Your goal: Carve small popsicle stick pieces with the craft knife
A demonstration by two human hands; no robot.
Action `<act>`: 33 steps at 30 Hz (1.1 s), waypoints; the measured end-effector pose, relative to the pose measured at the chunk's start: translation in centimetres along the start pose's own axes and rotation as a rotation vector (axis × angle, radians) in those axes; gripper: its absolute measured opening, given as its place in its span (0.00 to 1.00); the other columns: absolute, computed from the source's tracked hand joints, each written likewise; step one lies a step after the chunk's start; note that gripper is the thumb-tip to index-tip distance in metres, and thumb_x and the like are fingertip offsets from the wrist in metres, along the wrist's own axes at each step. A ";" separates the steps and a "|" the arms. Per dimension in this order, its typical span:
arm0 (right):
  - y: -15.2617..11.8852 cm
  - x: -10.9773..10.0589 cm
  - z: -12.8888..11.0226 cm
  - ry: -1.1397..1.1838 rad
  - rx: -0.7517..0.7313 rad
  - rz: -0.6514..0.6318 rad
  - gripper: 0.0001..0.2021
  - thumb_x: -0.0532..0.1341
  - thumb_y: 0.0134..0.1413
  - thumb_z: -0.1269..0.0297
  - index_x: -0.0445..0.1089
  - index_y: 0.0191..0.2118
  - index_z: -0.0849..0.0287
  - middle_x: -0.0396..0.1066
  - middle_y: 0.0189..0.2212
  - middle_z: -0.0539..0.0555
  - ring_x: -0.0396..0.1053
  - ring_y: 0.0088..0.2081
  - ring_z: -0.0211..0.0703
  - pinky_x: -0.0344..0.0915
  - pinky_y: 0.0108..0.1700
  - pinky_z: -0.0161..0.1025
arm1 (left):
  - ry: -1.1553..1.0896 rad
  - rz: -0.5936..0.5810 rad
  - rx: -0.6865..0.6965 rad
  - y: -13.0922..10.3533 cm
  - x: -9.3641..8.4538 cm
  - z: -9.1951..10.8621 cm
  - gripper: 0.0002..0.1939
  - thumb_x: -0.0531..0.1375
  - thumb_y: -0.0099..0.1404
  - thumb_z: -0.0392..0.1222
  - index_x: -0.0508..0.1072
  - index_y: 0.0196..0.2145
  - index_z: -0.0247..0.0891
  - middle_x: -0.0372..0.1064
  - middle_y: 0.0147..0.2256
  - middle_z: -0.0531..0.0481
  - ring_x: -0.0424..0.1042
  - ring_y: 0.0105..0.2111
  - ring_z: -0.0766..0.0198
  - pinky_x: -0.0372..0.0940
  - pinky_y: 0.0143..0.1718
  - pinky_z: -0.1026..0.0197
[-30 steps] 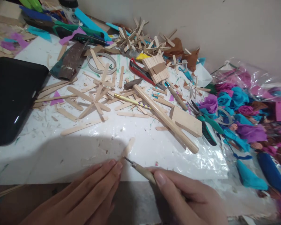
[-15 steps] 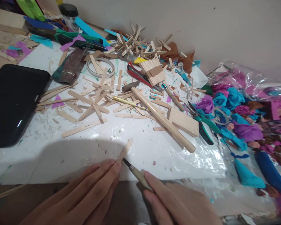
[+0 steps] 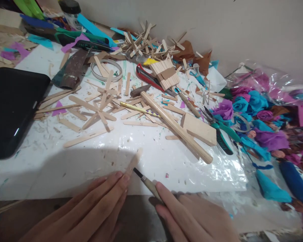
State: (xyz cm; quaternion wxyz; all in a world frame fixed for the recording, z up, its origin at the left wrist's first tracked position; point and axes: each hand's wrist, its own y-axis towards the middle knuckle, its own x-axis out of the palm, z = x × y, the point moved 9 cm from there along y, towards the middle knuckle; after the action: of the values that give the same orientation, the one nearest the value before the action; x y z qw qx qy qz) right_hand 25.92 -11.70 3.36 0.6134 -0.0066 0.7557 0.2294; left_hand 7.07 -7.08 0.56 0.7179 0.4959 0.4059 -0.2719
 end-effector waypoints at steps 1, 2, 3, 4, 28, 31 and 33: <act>0.2 0.0 0.0 0.010 -0.007 0.009 0.22 0.62 0.76 0.68 0.78 0.70 0.50 0.88 0.35 0.53 0.84 0.27 0.45 0.78 0.25 0.33 | 0.007 0.002 -0.002 0.0 -0.1 0.0 0.19 0.53 0.79 0.28 0.80 0.58 0.30 0.79 0.64 0.42 0.76 0.67 0.51 0.74 0.68 0.56; 0.3 -0.1 0.0 0.016 -0.006 0.016 0.22 0.61 0.77 0.68 0.78 0.69 0.50 0.88 0.35 0.54 0.84 0.27 0.45 0.78 0.24 0.33 | 0.014 0.007 -0.004 0.1 -0.1 0.0 0.18 0.53 0.79 0.28 0.80 0.57 0.30 0.79 0.63 0.42 0.77 0.66 0.52 0.74 0.67 0.56; 0.4 -0.1 0.0 0.020 0.002 0.016 0.22 0.60 0.78 0.68 0.78 0.69 0.51 0.87 0.35 0.54 0.83 0.26 0.45 0.77 0.23 0.34 | 0.018 0.009 0.001 0.1 -0.2 0.1 0.18 0.53 0.79 0.28 0.81 0.56 0.31 0.79 0.63 0.42 0.78 0.66 0.52 0.75 0.67 0.56; 0.5 0.0 0.0 0.020 0.024 -0.001 0.22 0.60 0.78 0.68 0.77 0.70 0.50 0.88 0.36 0.54 0.84 0.27 0.45 0.77 0.23 0.35 | 0.020 0.015 0.007 0.1 -0.2 0.2 0.17 0.53 0.79 0.28 0.81 0.55 0.31 0.80 0.62 0.42 0.78 0.65 0.52 0.75 0.67 0.55; 1.6 1.4 -0.6 0.184 0.030 -0.118 0.27 0.56 0.80 0.72 0.64 0.78 0.52 0.87 0.36 0.53 0.85 0.33 0.48 0.75 0.27 0.40 | -0.095 0.092 -0.090 2.1 -0.3 -1.3 0.25 0.60 0.81 0.47 0.75 0.69 0.34 0.77 0.65 0.38 0.75 0.68 0.44 0.69 0.75 0.38; 1.6 1.8 -0.7 0.182 0.028 -0.134 0.28 0.56 0.80 0.73 0.63 0.79 0.52 0.86 0.36 0.52 0.83 0.30 0.45 0.74 0.26 0.40 | -0.072 0.087 -0.101 2.3 -0.1 -1.4 0.24 0.60 0.80 0.46 0.76 0.68 0.33 0.77 0.64 0.38 0.75 0.68 0.44 0.68 0.75 0.38; 1.7 2.2 -0.9 0.161 0.010 -0.141 0.29 0.56 0.80 0.73 0.60 0.80 0.53 0.86 0.36 0.52 0.82 0.28 0.45 0.72 0.25 0.41 | -0.053 0.094 -0.101 1.6 0.1 -1.1 0.23 0.60 0.80 0.44 0.77 0.66 0.33 0.77 0.64 0.38 0.75 0.68 0.45 0.68 0.75 0.39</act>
State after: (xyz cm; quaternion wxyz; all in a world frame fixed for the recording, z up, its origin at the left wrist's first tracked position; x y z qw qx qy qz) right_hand 24.08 -9.91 1.97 0.5654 -0.0753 0.8013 0.1806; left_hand 8.04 -5.49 1.04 0.7645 0.4701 0.3762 -0.2302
